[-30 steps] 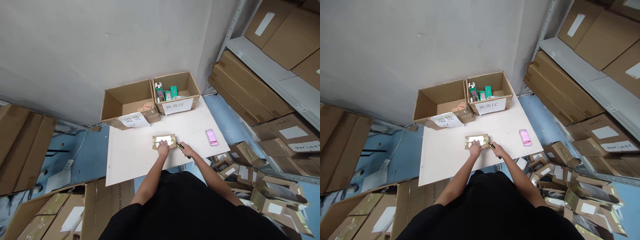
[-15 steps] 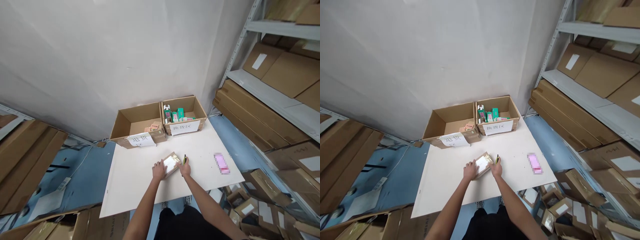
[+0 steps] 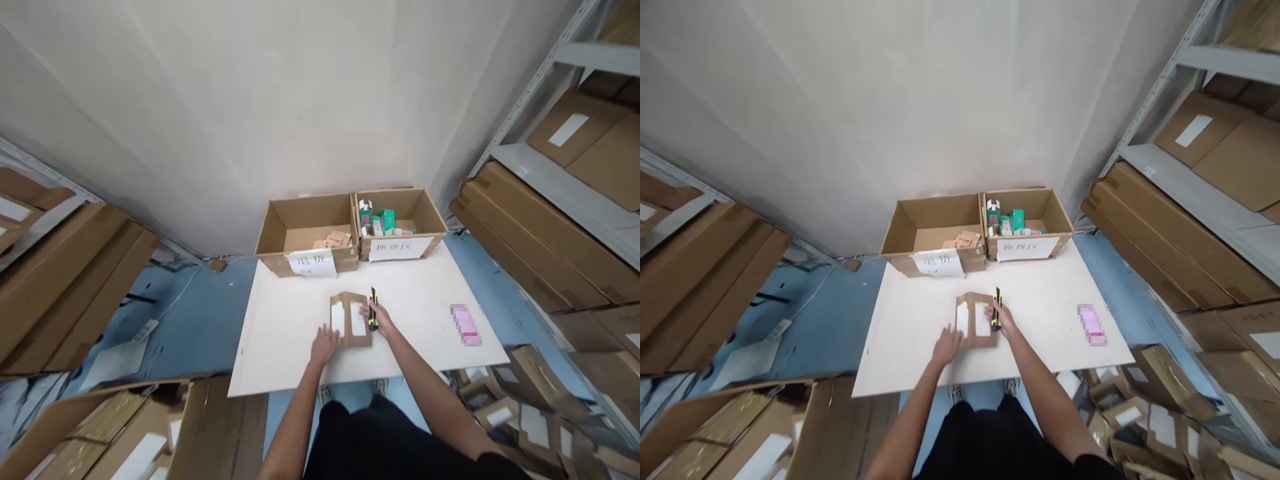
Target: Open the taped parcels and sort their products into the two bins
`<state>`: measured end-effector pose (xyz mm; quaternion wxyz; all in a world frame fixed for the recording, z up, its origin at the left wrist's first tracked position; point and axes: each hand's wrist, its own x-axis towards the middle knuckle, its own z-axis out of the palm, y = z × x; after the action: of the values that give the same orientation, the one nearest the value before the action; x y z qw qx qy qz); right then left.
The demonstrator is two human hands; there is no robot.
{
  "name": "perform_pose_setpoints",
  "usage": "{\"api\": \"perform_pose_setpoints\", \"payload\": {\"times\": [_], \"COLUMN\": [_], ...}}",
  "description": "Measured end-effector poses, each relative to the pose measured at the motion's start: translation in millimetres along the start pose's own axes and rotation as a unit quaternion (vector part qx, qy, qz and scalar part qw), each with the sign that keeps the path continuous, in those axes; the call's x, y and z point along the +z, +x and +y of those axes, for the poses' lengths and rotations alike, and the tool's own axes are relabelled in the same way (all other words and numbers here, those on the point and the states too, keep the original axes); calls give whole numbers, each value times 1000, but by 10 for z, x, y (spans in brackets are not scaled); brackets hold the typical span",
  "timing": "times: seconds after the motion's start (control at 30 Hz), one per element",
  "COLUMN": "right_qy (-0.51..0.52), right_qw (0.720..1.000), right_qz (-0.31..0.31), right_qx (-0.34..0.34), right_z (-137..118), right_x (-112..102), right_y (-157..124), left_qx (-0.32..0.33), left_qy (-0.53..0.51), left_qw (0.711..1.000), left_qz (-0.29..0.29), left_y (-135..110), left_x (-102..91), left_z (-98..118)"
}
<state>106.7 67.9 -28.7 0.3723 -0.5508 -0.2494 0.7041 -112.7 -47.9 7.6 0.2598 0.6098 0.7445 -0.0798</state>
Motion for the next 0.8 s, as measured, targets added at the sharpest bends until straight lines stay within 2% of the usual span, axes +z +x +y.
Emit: {"api": "perform_pose_setpoints", "payload": {"times": [0.03,0.1,0.17,0.23,0.3,0.37,0.43,0.53,0.6,0.67,0.73,0.8], "right_qy": [3,-28,-88,-134,-142,-132,-114,-85,-80,-106,-147,-180], "right_qw": [1000,997,988,981,980,982,985,994,996,994,989,984], "right_qz": [17,75,126,143,137,135,126,63,20,3,3,9], "right_qx": [-1,-11,-13,-11,-17,-28,-40,-35,-17,-2,3,1], "right_z": [24,120,269,433,564,629,628,569,551,573,625,679], "right_x": [31,76,127,215,350,512,674,893,1042,1205,1373,1516], "right_y": [-42,-105,-156,-203,-241,-271,-297,-343,-372,-398,-422,-448], "left_qx": [-36,-37,32,108,136,129,117,66,7,-35,-3,87], "left_qy": [-1,0,-6,-6,-2,-12,-43,-70,-75,-89,-106,-101], "left_qw": [999,999,999,994,989,988,988,989,993,995,993,990], "left_qz": [7,39,36,-7,-56,-83,-89,-110,-86,-14,48,34], "left_y": [-6,9,62,137,208,255,267,225,178,150,167,237], "left_x": [-66,-153,-179,-156,-110,-71,-65,-137,-223,-325,-435,-551], "left_z": [-143,-343,-401,-363,-332,-407,-620,-1086,-1371,-1570,-1689,-1765]}}
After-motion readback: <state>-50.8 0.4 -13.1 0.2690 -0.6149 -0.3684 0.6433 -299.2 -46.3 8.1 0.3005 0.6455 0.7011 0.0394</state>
